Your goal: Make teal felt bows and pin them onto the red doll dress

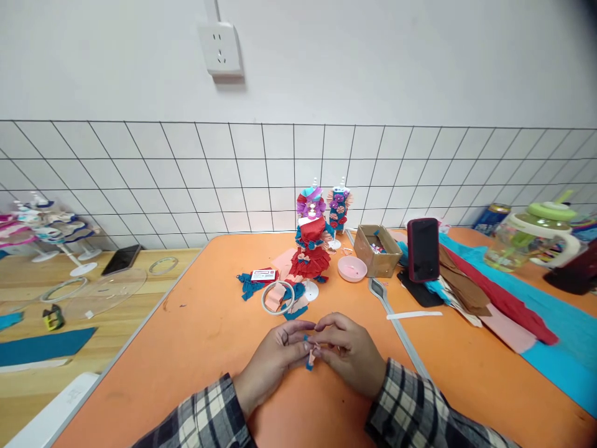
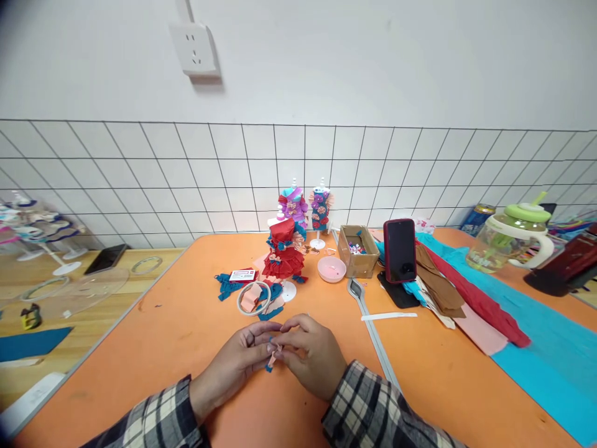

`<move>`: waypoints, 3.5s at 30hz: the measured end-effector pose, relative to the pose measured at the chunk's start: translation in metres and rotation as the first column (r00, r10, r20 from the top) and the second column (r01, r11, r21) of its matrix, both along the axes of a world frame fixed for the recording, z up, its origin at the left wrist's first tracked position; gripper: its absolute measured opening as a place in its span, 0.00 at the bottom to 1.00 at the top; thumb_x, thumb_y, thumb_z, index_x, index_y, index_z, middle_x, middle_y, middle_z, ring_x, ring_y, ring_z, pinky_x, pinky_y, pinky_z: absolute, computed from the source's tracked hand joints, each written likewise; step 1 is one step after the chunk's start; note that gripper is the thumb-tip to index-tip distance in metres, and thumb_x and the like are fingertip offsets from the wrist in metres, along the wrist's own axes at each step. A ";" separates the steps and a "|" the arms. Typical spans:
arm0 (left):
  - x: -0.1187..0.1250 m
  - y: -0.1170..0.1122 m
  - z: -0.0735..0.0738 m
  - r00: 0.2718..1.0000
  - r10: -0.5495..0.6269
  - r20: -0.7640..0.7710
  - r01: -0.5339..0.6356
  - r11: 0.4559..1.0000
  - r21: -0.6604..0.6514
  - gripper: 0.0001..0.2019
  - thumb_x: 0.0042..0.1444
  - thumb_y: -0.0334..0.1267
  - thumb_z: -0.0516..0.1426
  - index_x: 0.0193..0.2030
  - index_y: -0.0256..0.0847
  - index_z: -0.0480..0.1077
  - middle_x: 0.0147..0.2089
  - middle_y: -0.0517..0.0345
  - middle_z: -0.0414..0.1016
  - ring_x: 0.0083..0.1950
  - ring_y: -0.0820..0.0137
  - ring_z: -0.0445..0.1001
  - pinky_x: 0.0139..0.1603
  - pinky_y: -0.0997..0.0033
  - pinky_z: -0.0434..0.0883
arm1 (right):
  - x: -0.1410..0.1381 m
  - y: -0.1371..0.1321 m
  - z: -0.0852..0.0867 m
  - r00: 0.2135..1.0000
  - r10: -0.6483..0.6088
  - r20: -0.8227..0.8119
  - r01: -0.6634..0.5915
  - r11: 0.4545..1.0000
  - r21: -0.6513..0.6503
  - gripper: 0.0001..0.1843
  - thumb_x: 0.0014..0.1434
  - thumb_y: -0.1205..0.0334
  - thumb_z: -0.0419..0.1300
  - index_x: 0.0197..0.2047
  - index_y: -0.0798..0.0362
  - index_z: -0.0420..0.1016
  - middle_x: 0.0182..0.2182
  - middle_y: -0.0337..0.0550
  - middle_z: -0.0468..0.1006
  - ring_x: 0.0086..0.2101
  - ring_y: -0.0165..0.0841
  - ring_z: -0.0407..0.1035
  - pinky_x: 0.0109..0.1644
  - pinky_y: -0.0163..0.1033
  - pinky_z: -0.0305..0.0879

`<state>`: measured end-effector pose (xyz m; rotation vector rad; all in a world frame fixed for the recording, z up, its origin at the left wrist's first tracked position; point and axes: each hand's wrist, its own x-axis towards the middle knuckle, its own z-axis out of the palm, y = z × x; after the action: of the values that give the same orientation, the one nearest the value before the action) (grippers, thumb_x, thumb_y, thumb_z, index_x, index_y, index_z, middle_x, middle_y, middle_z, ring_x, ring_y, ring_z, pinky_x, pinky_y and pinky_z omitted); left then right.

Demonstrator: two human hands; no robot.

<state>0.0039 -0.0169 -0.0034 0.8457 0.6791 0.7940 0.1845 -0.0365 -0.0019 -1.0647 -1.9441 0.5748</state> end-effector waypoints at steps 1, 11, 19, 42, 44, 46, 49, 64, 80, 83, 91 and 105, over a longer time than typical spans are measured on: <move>0.000 0.000 0.000 1.000 0.006 0.018 -0.006 1.000 -0.015 0.18 0.48 0.31 0.66 0.47 0.33 0.70 0.34 0.52 0.77 0.34 0.71 0.75 0.37 0.72 0.70 | 0.000 0.000 -0.001 1.000 0.002 -0.023 -0.001 1.000 0.020 0.08 0.58 0.63 0.60 0.39 0.47 0.81 0.38 0.43 0.77 0.37 0.30 0.72 0.41 0.33 0.68; -0.003 0.009 -0.005 0.998 0.064 0.008 -0.064 0.998 0.006 0.19 0.47 0.32 0.66 0.46 0.35 0.70 0.33 0.57 0.72 0.32 0.69 0.75 0.37 0.66 0.71 | 0.068 0.063 0.052 0.865 -0.481 0.140 0.386 0.818 0.428 0.16 0.63 0.66 0.50 0.48 0.50 0.77 0.42 0.45 0.80 0.43 0.35 0.73 0.46 0.39 0.68; -0.003 0.013 -0.005 0.971 0.194 -0.140 -0.169 0.971 0.172 0.22 0.44 0.36 0.68 0.46 0.37 0.67 0.35 0.61 0.68 0.30 0.72 0.76 0.34 0.70 0.69 | 0.120 0.119 0.052 0.592 -0.766 0.249 0.609 0.628 0.484 0.18 0.59 0.65 0.53 0.51 0.53 0.75 0.49 0.51 0.76 0.48 0.43 0.69 0.48 0.45 0.66; -0.002 0.007 0.003 0.971 0.200 -0.129 -0.167 0.960 0.226 0.20 0.47 0.38 0.67 0.44 0.41 0.65 0.37 0.59 0.74 0.37 0.71 0.74 0.38 0.72 0.68 | -0.002 0.021 0.001 0.925 -0.115 -0.363 -0.160 0.747 -0.646 0.16 0.49 0.50 0.63 0.33 0.55 0.71 0.22 0.35 0.71 0.18 0.24 0.59 0.14 0.28 0.56; -0.003 0.007 0.006 0.985 0.153 -0.080 -0.135 0.972 0.190 0.20 0.50 0.40 0.65 0.48 0.40 0.66 0.43 0.54 0.74 0.43 0.68 0.73 0.44 0.69 0.68 | -0.004 0.020 -0.001 0.911 -0.146 -0.386 -0.149 0.756 -0.637 0.16 0.49 0.49 0.62 0.33 0.55 0.70 0.22 0.34 0.70 0.19 0.24 0.59 0.14 0.27 0.56; -0.003 0.007 0.007 0.990 0.088 -0.108 -0.068 0.983 0.171 0.18 0.50 0.42 0.65 0.45 0.37 0.70 0.40 0.53 0.75 0.41 0.68 0.73 0.43 0.68 0.67 | -0.007 0.019 -0.003 0.909 -0.159 -0.385 -0.127 0.774 -0.620 0.16 0.50 0.50 0.62 0.33 0.55 0.70 0.23 0.35 0.70 0.20 0.25 0.61 0.15 0.27 0.57; -0.003 0.008 0.006 0.965 0.067 -0.255 -0.022 0.984 0.174 0.14 0.46 0.40 0.67 0.35 0.34 0.72 0.30 0.56 0.75 0.31 0.71 0.71 0.36 0.71 0.65 | -0.009 0.017 -0.004 0.913 -0.184 -0.363 -0.077 0.797 -0.598 0.14 0.51 0.52 0.60 0.33 0.54 0.68 0.23 0.35 0.68 0.20 0.25 0.61 0.14 0.27 0.56; 0.000 0.010 0.000 0.897 0.232 -0.377 -0.057 0.906 0.420 0.16 0.45 0.35 0.66 0.37 0.40 0.63 0.32 0.58 0.74 0.33 0.70 0.73 0.34 0.73 0.66 | -0.009 0.018 -0.010 0.864 -0.238 -0.443 -0.161 0.705 -0.691 0.20 0.44 0.47 0.66 0.32 0.56 0.72 0.22 0.35 0.72 0.21 0.26 0.67 0.25 0.33 0.68; -0.004 0.009 0.006 0.784 0.231 -0.577 0.103 0.867 0.487 0.07 0.49 0.39 0.62 0.30 0.38 0.77 0.32 0.52 0.78 0.36 0.63 0.73 0.39 0.69 0.66 | 0.004 0.019 0.005 0.985 -0.157 -0.067 0.131 0.945 -0.300 0.07 0.56 0.60 0.58 0.36 0.53 0.74 0.29 0.40 0.77 0.31 0.30 0.71 0.36 0.35 0.67; -0.005 0.011 0.006 0.792 0.249 -0.557 0.045 0.887 0.460 0.05 0.47 0.38 0.63 0.28 0.38 0.76 0.31 0.52 0.77 0.35 0.63 0.73 0.39 0.69 0.66 | 0.022 0.025 0.012 0.935 -0.197 0.294 0.246 0.959 -0.139 0.11 0.61 0.59 0.54 0.38 0.53 0.76 0.33 0.44 0.77 0.36 0.34 0.70 0.42 0.38 0.64; -0.006 0.012 0.005 0.798 0.263 -0.542 0.007 0.895 0.445 0.06 0.46 0.38 0.63 0.27 0.38 0.74 0.29 0.55 0.74 0.32 0.65 0.70 0.35 0.70 0.64 | 0.020 0.010 0.012 0.553 -0.175 0.814 0.471 0.872 -0.133 0.11 0.58 0.63 0.56 0.42 0.58 0.75 0.38 0.54 0.75 0.38 0.42 0.73 0.35 0.39 0.64; -0.005 0.011 0.007 0.806 0.235 -0.543 0.004 0.915 0.403 0.09 0.47 0.41 0.62 0.28 0.36 0.71 0.29 0.57 0.71 0.32 0.68 0.68 0.36 0.71 0.63 | 0.010 -0.002 0.014 0.445 -0.135 0.885 0.498 0.859 -0.119 0.11 0.62 0.75 0.49 0.41 0.56 0.69 0.35 0.52 0.76 0.37 0.37 0.74 0.35 0.34 0.65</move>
<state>-0.0011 -0.0060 0.0038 1.4559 1.1526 0.7942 0.1942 -0.0389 0.0121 -2.2640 -2.3756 0.1503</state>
